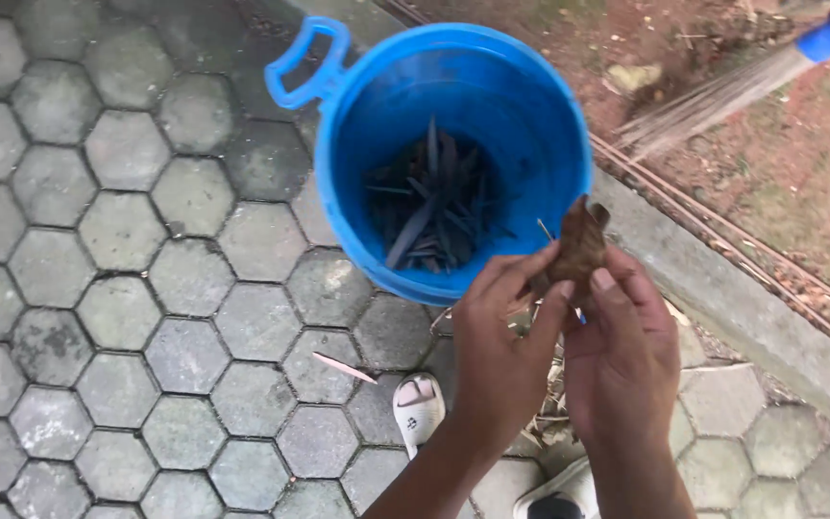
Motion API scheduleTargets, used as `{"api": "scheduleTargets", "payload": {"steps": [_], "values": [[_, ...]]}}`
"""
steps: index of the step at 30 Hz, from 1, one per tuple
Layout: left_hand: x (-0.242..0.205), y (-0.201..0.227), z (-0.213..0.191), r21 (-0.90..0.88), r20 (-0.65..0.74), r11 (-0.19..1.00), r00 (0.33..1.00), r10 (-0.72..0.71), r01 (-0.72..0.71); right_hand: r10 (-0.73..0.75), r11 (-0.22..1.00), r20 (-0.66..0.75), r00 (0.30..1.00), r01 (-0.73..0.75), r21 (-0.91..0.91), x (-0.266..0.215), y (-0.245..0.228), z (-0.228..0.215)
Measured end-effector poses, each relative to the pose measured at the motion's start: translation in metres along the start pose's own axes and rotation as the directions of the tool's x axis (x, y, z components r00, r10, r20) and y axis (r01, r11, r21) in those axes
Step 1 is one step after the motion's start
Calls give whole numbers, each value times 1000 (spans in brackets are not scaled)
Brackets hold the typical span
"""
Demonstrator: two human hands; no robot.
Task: Collect dry leaves from the tiled outdoor ground by hand and place them into a blue container.
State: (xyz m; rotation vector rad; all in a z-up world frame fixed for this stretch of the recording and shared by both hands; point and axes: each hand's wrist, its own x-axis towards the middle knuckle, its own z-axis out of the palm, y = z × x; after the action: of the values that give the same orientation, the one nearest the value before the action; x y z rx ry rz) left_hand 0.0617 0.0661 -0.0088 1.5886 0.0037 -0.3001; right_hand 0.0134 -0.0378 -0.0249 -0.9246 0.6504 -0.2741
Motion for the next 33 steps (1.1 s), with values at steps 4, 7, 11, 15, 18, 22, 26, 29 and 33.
{"api": "scheduleTargets", "payload": {"steps": [4, 7, 11, 15, 18, 22, 26, 29, 33], "values": [[26, -25, -32, -31, -31, 999, 999, 15, -16, 11, 997, 34, 999, -8, -72, 14, 24, 51], [30, -45, -45, -76, -9, 997, 1000, 3, -4, 69, 994, 72, 995, -63, -84, 15, 33, 62], [31, -43, -45, 301, -2, 950, 996, 91, -86, 66, 994, 95, 993, -58, -90, 16, 30, 60], [14, -29, -24, 327, 12, 941, 996, 92, -91, 60, 998, 119, 991, -60, -6, 2, 13, 35], [-5, -18, 3, 273, -6, 960, 997, 71, -67, 33, 999, 85, 996, -34, 13, -7, -3, 4], [-34, -18, 45, 275, 62, 952, 991, 120, -133, -36, 999, -5, 999, 35, -39, -17, -16, -56], [-72, -44, 88, 227, 261, 966, 963, 65, -127, 14, 998, -169, 985, -26, -65, -36, -24, -136], [-97, -95, 121, 220, 424, 973, 905, -26, -74, 58, 989, -287, 956, -93, -111, -50, -20, -211], [-139, -223, 150, 281, 436, 932, 835, -337, 229, 109, 950, -417, 902, -218, -223, -63, 17, -325]]}}
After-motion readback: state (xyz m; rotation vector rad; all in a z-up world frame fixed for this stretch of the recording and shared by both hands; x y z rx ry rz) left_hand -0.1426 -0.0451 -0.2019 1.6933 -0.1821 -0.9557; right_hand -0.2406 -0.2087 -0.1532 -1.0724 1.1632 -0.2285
